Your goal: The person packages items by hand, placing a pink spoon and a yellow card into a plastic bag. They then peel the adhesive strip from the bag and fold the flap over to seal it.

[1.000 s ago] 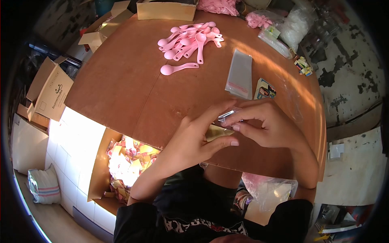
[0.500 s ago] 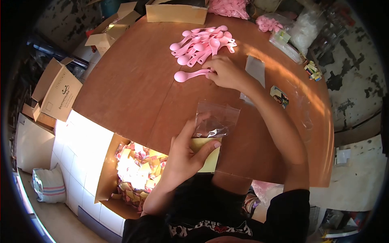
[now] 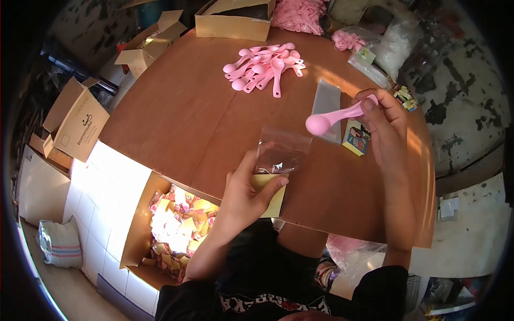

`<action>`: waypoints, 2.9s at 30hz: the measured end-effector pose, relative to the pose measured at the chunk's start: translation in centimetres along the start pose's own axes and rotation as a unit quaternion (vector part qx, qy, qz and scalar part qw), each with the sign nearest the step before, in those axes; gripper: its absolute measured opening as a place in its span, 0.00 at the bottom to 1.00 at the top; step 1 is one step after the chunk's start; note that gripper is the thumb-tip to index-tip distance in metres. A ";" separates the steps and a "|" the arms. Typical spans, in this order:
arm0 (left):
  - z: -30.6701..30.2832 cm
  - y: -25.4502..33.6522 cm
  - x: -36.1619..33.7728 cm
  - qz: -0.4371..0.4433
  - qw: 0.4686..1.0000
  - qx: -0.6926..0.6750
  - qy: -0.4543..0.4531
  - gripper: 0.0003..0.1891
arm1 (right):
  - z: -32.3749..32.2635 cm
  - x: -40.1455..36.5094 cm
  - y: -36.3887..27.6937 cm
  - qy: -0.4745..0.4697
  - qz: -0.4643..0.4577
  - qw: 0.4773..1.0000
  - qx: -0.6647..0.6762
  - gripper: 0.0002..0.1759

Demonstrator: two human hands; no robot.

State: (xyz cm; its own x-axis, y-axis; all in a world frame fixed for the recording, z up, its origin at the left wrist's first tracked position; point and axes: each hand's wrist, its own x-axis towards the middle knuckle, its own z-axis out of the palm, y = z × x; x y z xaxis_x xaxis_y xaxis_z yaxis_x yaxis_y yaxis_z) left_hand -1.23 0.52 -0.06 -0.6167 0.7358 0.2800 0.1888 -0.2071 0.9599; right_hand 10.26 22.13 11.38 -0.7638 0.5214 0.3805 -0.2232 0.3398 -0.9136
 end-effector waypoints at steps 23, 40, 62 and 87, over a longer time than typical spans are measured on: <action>3.1 1.2 0.3 0.046 0.992 0.009 -0.119 0.33 | -2.2 -4.9 -1.1 0.030 0.006 0.990 0.137 0.11; 4.0 2.2 0.6 0.043 0.989 0.013 -0.140 0.36 | -0.2 -5.2 -0.2 -0.007 0.001 0.998 0.055 0.09; 3.9 2.9 1.3 0.178 0.977 0.059 -0.100 0.37 | -2.2 -7.4 -5.3 0.092 -0.234 0.965 -0.081 0.11; 5.1 6.9 1.2 0.066 0.995 -0.060 -0.034 0.08 | 1.8 -6.3 -4.2 -0.021 -0.263 0.900 -0.346 0.11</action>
State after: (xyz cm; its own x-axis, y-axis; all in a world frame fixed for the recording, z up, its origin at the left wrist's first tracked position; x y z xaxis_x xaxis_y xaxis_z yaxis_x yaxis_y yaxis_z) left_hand 3.21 3.25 6.81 -0.5393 0.7377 0.4062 0.1692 -0.3776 0.9104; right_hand 14.89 16.04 12.56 -0.6878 0.1207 0.7157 -0.1410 0.9450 -0.2950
